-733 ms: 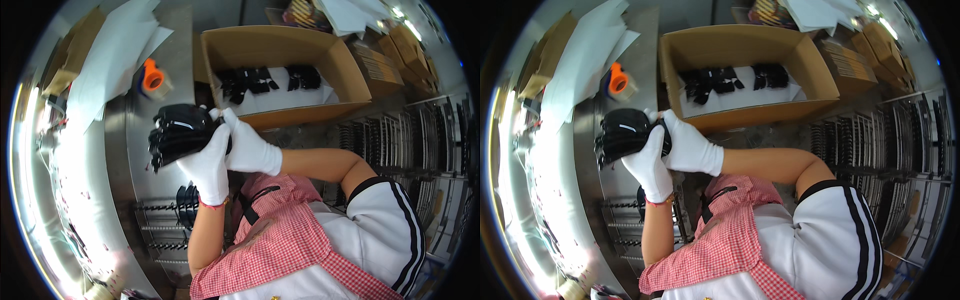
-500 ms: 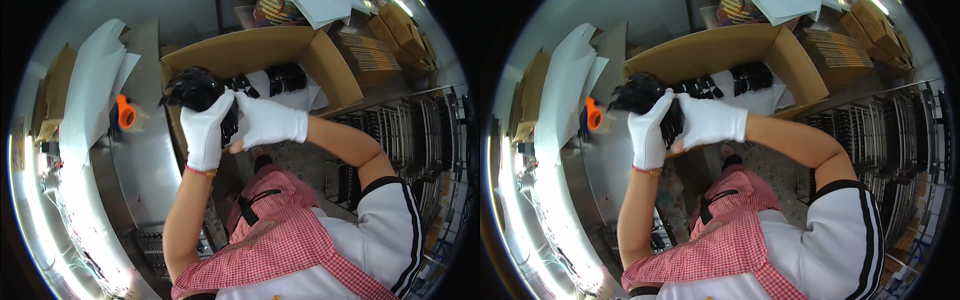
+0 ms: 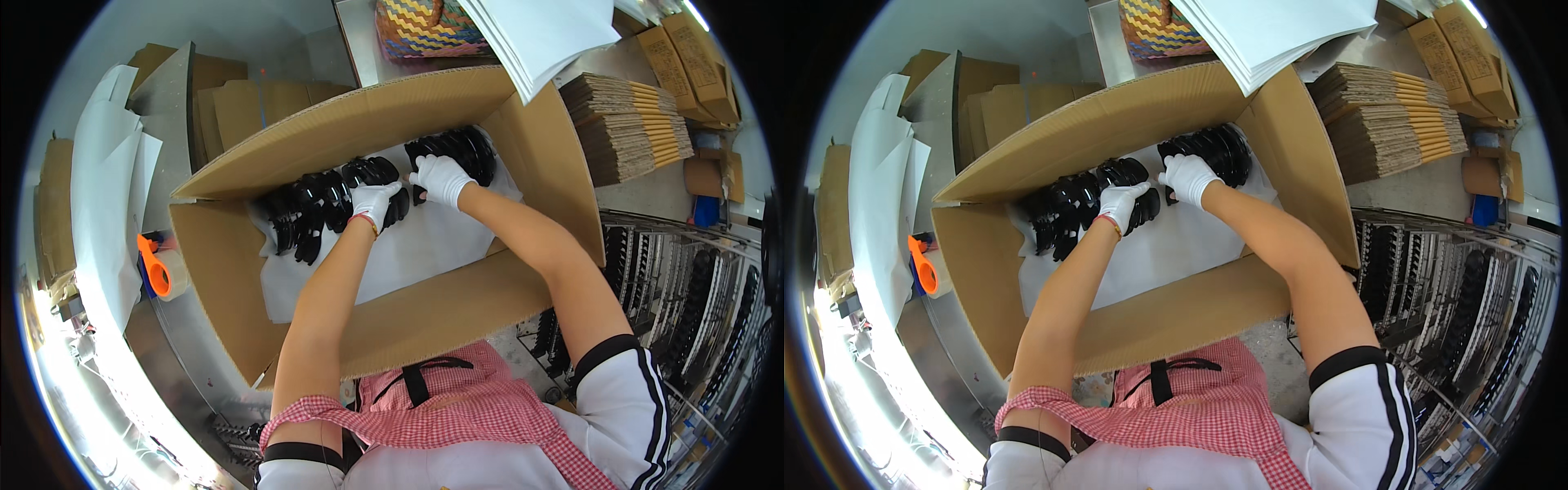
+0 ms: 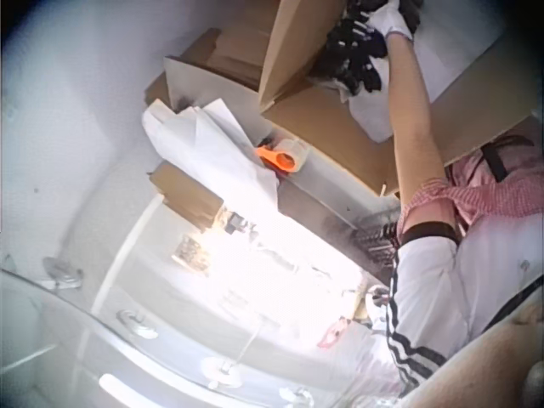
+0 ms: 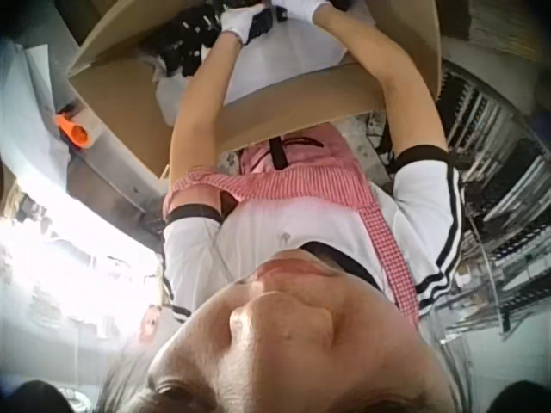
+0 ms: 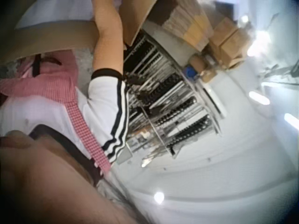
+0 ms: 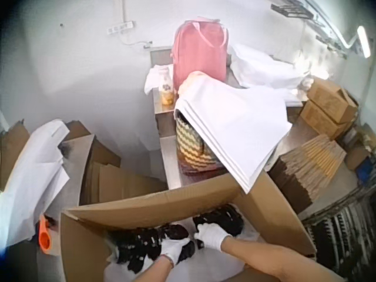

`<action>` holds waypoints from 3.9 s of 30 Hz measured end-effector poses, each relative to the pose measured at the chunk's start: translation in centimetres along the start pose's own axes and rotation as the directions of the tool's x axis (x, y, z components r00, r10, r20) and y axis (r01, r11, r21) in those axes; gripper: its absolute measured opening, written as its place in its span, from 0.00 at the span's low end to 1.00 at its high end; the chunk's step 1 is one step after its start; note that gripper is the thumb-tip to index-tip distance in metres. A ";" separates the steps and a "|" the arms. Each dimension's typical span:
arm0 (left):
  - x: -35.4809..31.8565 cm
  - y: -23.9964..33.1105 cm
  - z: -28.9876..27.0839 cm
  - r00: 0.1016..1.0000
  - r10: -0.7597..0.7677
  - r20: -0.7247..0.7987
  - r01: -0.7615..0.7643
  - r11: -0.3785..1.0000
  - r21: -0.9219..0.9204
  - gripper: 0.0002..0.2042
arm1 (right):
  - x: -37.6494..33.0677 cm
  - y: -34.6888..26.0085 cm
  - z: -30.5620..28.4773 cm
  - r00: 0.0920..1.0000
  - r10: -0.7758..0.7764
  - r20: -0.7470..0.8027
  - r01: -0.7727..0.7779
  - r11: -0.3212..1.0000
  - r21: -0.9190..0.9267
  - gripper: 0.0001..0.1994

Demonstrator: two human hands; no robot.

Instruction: The person repeatedly picks up black plastic hangers from a cardboard box and places them onto a metal rack. They then carry the loaded rack to a larger rack unit and return to continue the process.

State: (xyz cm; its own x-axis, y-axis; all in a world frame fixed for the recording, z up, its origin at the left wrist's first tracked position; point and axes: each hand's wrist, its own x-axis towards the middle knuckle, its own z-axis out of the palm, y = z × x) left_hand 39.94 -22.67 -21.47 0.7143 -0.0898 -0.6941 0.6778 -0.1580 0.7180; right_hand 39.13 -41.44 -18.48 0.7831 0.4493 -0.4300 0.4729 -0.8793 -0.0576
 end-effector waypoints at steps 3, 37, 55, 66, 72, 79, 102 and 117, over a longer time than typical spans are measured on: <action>3.3 -1.6 1.5 0.997 0.052 -0.062 -0.044 0.990 0.136 0.28 | 0.7 1.4 1.3 0.999 -0.001 0.051 0.004 0.998 -0.058 0.17; -43.4 -1.2 -38.3 0.571 0.674 -0.469 -0.510 0.739 0.440 0.14 | -3.5 -30.0 -25.7 0.570 -0.639 -0.516 0.819 0.496 0.290 0.12; -51.0 -26.0 -39.1 0.876 -0.130 -0.465 0.242 0.952 0.190 0.17 | -0.8 -67.7 -13.9 0.240 -0.677 0.696 0.715 0.608 0.345 0.13; -49.0 -27.2 -36.1 0.401 0.377 -0.835 0.260 0.827 0.498 0.08 | -0.5 -66.5 -11.5 0.098 -0.990 -0.099 0.993 0.103 -0.054 0.09; -52.8 -24.6 -38.5 0.560 0.062 -0.826 0.191 0.961 0.201 0.22 | 0.7 -68.6 -16.5 0.196 -0.908 0.371 0.905 0.313 0.289 0.24; -51.3 -24.1 -34.9 0.817 -0.082 -0.571 0.205 0.966 0.155 0.24 | -1.4 -64.0 -12.8 0.221 -0.742 0.633 0.837 0.478 0.268 0.27; -50.4 -9.1 -34.2 0.437 0.397 -0.807 -0.856 0.460 -0.237 0.42 | -10.1 -61.0 -19.4 0.877 -0.214 -0.430 0.480 0.423 0.769 0.25; -27.2 8.8 -18.7 0.930 0.277 0.243 -0.162 0.899 -0.406 0.08 | -4.0 -12.4 -11.3 0.995 0.096 0.020 -0.085 0.742 0.665 0.18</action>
State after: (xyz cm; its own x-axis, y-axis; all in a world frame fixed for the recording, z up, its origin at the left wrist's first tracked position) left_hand 29.70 -3.19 4.72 0.8095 -0.3660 -0.4591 0.5648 0.2717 0.7792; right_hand 34.74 -30.53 -5.87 0.8165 0.3596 -0.4518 0.0159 -0.7961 -0.6049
